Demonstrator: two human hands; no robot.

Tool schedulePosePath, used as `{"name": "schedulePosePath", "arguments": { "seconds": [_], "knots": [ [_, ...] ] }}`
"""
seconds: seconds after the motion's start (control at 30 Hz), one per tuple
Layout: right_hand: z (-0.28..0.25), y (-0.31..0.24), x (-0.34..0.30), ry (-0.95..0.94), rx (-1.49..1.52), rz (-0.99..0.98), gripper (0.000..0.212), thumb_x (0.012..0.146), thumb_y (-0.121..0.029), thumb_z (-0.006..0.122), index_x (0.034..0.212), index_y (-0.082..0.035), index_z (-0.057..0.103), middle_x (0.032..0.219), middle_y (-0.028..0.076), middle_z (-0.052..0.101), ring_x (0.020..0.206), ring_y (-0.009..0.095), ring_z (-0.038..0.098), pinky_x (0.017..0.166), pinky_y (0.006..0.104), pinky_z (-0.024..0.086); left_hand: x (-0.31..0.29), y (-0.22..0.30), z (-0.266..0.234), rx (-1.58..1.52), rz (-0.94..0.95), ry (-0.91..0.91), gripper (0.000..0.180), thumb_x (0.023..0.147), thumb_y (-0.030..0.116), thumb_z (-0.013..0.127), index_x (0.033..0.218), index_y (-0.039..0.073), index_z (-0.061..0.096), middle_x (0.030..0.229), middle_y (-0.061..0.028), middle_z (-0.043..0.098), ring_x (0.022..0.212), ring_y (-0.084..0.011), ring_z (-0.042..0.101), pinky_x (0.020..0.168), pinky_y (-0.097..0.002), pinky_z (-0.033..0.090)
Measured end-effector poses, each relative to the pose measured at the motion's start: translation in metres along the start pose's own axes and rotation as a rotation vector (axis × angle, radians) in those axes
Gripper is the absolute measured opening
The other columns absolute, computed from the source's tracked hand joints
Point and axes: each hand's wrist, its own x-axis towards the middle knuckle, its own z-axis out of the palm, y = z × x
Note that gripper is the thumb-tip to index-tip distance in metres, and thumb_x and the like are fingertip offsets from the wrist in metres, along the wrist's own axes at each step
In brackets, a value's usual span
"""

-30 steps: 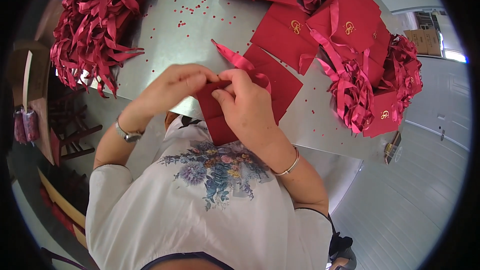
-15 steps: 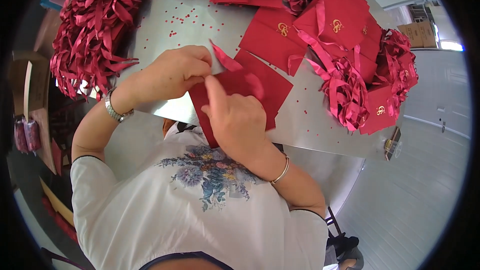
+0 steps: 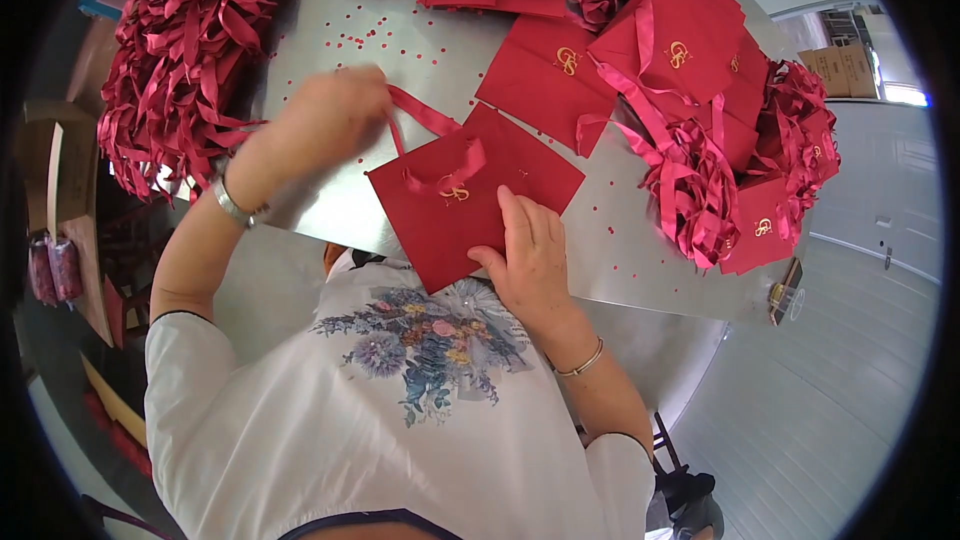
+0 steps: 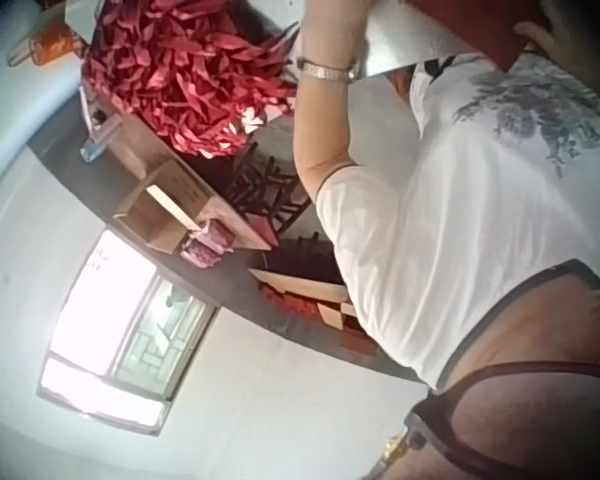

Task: The person ties pink ribbons onto red gift bags by hand.

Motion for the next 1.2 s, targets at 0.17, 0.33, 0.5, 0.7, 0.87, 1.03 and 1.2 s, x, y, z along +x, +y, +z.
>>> {"name": "schedulePosePath", "arguments": {
  "seconds": [0.17, 0.33, 0.5, 0.7, 0.87, 1.03, 1.2],
  "knots": [
    [-0.001, 0.000, 0.000, -0.002, 0.009, -0.009, 0.070, 0.069, -0.020, 0.079, 0.130, 0.001, 0.050, 0.118, 0.016, 0.052, 0.103, 0.033, 0.051, 0.091, 0.0424, 0.041, 0.005, -0.035, 0.008, -0.036, -0.212, 0.479, 0.020, 0.080, 0.002, 0.061, 0.099, 0.006, 0.066, 0.096, -0.0092, 0.064, 0.080, -0.0304, 0.064, 0.068, -0.0378, 0.052],
    [0.002, 0.001, 0.000, 0.024, 0.026, -0.012, 0.068, 0.069, -0.020, 0.079, 0.128, 0.000, 0.052, 0.118, 0.015, 0.052, 0.103, 0.033, 0.051, 0.090, 0.0419, 0.042, -0.001, -0.023, 0.004, -0.401, -0.469, 0.761, 0.025, 0.085, -0.002, 0.060, 0.108, 0.003, 0.064, 0.093, -0.0090, 0.064, 0.068, -0.0161, 0.057, 0.065, -0.0280, 0.047],
    [0.001, 0.002, -0.002, 0.042, 0.036, 0.011, 0.065, 0.069, -0.020, 0.079, 0.125, 0.000, 0.054, 0.117, 0.014, 0.053, 0.102, 0.032, 0.051, 0.089, 0.0416, 0.042, -0.024, 0.031, 0.001, -0.631, -0.240, 0.330, 0.015, 0.083, 0.003, 0.061, 0.097, 0.001, 0.065, 0.085, -0.0158, 0.062, 0.075, -0.0315, 0.061, 0.067, -0.0373, 0.049],
    [0.002, 0.006, -0.003, 0.105, 0.096, 0.007, 0.063, 0.068, -0.018, 0.079, 0.123, 0.000, 0.056, 0.114, 0.015, 0.055, 0.101, 0.033, 0.053, 0.090, 0.0419, 0.042, -0.045, 0.051, 0.010, -0.560, -0.239, 0.179, 0.018, 0.082, 0.003, 0.065, 0.100, 0.001, 0.064, 0.085, -0.0110, 0.062, 0.075, -0.0226, 0.061, 0.067, -0.0313, 0.048],
    [-0.002, 0.004, -0.004, 0.121, 0.127, 0.003, 0.062, 0.068, -0.018, 0.079, 0.123, 0.001, 0.055, 0.116, 0.015, 0.056, 0.103, 0.033, 0.054, 0.089, 0.0420, 0.044, -0.059, 0.046, 0.002, -1.402, -0.317, 0.107, 0.032, 0.078, -0.008, 0.062, 0.109, -0.001, 0.062, 0.109, -0.0077, 0.057, 0.096, -0.0163, 0.059, 0.080, -0.0300, 0.052],
    [-0.007, 0.003, -0.007, 0.166, 0.253, -0.004, 0.058, 0.073, -0.016, 0.076, 0.124, 0.002, 0.054, 0.117, 0.016, 0.056, 0.106, 0.034, 0.054, 0.091, 0.0421, 0.045, -0.064, 0.053, -0.015, -1.655, -0.111, -0.076, 0.052, 0.073, -0.017, 0.057, 0.122, 0.000, 0.060, 0.134, -0.0134, 0.054, 0.111, -0.0220, 0.060, 0.088, -0.0325, 0.051],
    [-0.028, 0.022, 0.007, 0.165, 0.261, -0.061, 0.038, 0.083, -0.004, 0.063, 0.120, 0.000, 0.056, 0.113, 0.019, 0.061, 0.103, 0.036, 0.059, 0.088, 0.0417, 0.049, -0.049, 0.064, -0.033, -0.797, 0.078, 0.251, 0.048, 0.071, -0.008, 0.071, 0.117, 0.002, 0.064, 0.103, -0.0099, 0.068, 0.094, -0.0234, 0.064, 0.080, -0.0330, 0.051]
  ]
}}
